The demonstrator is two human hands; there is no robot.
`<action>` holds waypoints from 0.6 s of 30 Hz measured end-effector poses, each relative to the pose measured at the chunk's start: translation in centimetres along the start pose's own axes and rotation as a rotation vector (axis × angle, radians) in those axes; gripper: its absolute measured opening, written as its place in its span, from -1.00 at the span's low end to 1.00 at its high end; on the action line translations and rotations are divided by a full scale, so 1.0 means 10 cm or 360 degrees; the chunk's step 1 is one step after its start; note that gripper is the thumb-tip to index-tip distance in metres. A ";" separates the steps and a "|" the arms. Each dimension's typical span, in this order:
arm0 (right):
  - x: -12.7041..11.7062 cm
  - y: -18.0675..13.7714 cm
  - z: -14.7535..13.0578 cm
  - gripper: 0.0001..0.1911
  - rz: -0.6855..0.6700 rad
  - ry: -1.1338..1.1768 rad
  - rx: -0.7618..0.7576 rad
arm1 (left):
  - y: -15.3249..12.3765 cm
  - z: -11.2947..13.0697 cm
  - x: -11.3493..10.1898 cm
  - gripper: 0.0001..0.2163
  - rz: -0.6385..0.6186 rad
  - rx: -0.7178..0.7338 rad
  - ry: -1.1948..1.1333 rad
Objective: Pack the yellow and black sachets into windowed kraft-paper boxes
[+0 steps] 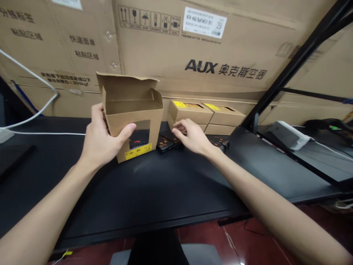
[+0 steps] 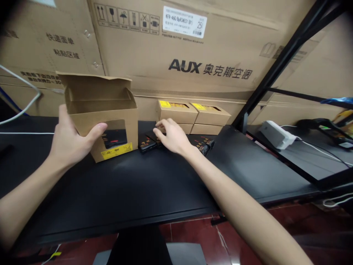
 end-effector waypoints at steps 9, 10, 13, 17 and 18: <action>0.09 -0.18 0.15 -0.44 -0.0387 -0.0255 0.0184 | 0.00 -0.04 -0.01 -0.22 0.0039 -0.0033 0.0060; 0.08 -0.19 0.14 -0.42 -0.0400 -0.0243 0.0196 | -0.01 -0.05 -0.01 -0.23 0.0050 -0.0037 0.0061; 0.07 -0.21 0.14 -0.47 -0.0405 -0.0153 0.0226 | -0.01 -0.07 -0.01 -0.25 0.0074 -0.0022 0.0062; 0.04 -0.24 0.14 -0.58 -0.0323 -0.0009 0.0306 | -0.02 -0.06 -0.01 -0.25 0.0074 -0.0028 0.0084; 0.02 -0.24 0.14 -0.59 -0.0283 0.0019 0.0321 | -0.02 -0.05 -0.02 -0.25 0.0074 -0.0030 0.0094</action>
Point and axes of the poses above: each hand's wrist, its own y-axis towards the middle knuckle, its own x-axis out of the palm, z = x × y, the point moved 3 cm from there along y, towards the middle knuckle, and after that the axes turned 13 degrees about x, right-handed, at the moved point
